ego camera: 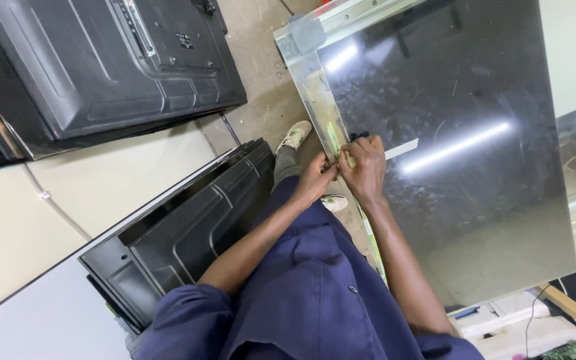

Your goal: Aligning a circuit board with a television panel and preparing it for the bonding process.

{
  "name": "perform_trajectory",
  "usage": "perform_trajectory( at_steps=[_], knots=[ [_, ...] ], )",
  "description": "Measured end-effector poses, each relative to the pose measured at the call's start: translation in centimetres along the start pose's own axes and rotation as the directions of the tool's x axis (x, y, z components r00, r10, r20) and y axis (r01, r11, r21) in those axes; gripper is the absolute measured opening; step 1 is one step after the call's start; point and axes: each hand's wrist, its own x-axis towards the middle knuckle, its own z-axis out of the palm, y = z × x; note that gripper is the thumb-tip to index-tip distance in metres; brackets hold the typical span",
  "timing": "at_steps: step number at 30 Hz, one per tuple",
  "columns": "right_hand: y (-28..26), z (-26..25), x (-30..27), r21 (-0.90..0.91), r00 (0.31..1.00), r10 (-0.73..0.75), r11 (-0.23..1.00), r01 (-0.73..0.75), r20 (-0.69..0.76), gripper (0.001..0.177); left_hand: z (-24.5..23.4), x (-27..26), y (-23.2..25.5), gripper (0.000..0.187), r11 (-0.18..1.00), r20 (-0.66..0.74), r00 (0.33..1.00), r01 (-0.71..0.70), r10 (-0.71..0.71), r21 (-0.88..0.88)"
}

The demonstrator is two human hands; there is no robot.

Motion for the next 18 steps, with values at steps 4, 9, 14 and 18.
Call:
perform_trajectory(
  at_steps=[4,9,14,18],
  knots=[
    [0.4,1.2,2.0,-0.076,0.995,-0.100,0.992,0.099,-0.008,0.007,-0.4,-0.2,1.3,0.019,0.999,0.017,0.999,0.028,-0.028,0.032],
    [-0.2,-0.4,-0.1,-0.114,0.994,-0.104,0.988,0.105,0.018,0.006,-0.6,-0.2,1.9,0.018,0.992,0.017,0.999,0.028,-0.031,0.121],
    [-2.0,-5.1,-4.1,0.056,0.994,0.088,0.995,-0.084,-0.065,0.006,-0.7,-2.7,3.8,0.046,0.986,0.059,0.997,0.029,-0.039,0.162],
    [-1.3,-8.7,-12.0,0.607,0.834,0.534,0.711,-0.355,-0.137,0.008,0.3,-5.5,5.1,0.027,0.858,0.128,0.991,-0.025,-0.047,0.513]
  ],
)
